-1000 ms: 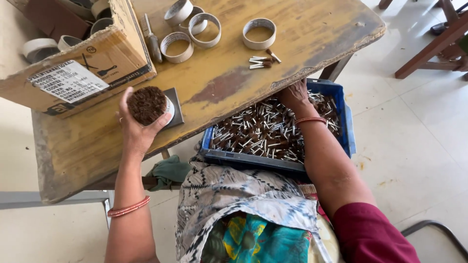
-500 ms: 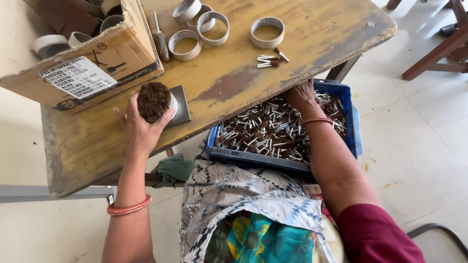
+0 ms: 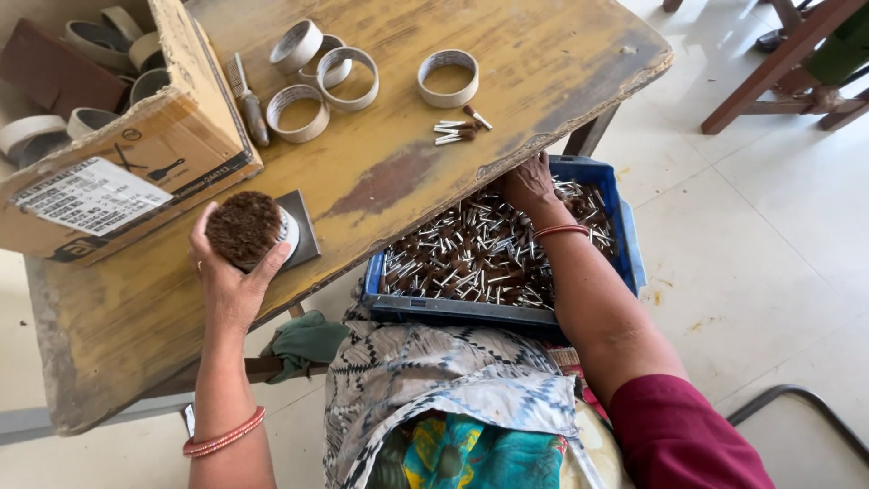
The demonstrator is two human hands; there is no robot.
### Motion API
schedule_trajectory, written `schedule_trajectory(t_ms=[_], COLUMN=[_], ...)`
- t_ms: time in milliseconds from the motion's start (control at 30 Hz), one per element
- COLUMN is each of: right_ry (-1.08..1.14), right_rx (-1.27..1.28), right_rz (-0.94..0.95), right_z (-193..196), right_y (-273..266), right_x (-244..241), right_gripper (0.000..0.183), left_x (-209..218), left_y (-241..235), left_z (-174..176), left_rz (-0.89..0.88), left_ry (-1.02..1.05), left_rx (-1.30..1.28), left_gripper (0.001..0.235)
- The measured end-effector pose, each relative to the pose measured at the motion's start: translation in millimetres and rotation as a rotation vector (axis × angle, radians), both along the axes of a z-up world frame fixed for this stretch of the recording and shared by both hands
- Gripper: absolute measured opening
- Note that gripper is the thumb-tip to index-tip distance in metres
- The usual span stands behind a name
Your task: The person gathers bristle tufts from a tray and packs them into a cardboard ring mold, pressing the tufts down to form a round brush head. They then lift the formed brush head out of the ring, set it aside, and begin gathering more tufts for the next one.
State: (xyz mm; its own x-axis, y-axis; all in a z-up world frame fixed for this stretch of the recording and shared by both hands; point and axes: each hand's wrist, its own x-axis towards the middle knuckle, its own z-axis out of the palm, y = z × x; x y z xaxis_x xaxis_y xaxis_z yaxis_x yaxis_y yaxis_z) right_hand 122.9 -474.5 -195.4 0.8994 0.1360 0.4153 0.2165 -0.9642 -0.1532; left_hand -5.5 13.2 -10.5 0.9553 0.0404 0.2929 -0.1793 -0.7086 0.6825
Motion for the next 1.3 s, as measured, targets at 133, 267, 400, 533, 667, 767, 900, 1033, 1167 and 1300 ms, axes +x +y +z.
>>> schedule_trajectory(t_ms=[133,267,400,533,667,767,900,1033,1167,1300], right_ry=[0.208,0.103,0.206,0.053,0.223,0.228,0.165,0.149,0.259,0.083], right_rx=[0.073,0.064,0.159,0.056,0.154,0.080,0.160,0.104,0.156,0.079], right_rz=[-0.055,-0.025,-0.027,-0.014,-0.050,-0.076,-0.041,-0.029,-0.073,-0.014], right_z=[20.2,21.8,36.7,-22.0,30.6,18.6,30.4,12.4,40.6,1.3], right_y=[-1.6,-0.2,10.1,-16.2,4.6,1.0,5.3,-0.9,6.4,-5.4], right_x=[-13.8,-13.6,-16.0,6.8,-20.2,-10.6,-16.9,-11.6,-22.1,-4.9], right_gripper=[0.052,0.056,0.055,0.058,0.048,0.049,0.052,0.058,0.054,0.059], left_x=[-2.3,-8.4,-2.3,4.9,-27.1,-10.0,-6.6,-15.9,17.5,-4.7], left_y=[-5.5,-12.8,0.4,1.6,-34.6,-22.2,1.9,-20.9,10.3,-9.0], left_z=[7.6,21.5,7.5,12.8,90.1,56.5,31.6,60.4,-31.5,6.1], left_rz=[-0.070,-0.095,-0.061,-0.051,-0.074,0.026,0.007,-0.005,0.096,-0.014], left_ry=[-0.079,-0.041,-0.022,-0.213,-0.406,-0.207,-0.410,-0.312,-0.273,-0.129], left_rx=[-0.167,-0.307,-0.123,0.267,-0.533,-0.405,0.599,0.047,0.124,-0.221], left_gripper=[0.113,0.120,0.120,0.099,0.102,0.099,0.109,0.106,0.106,0.117])
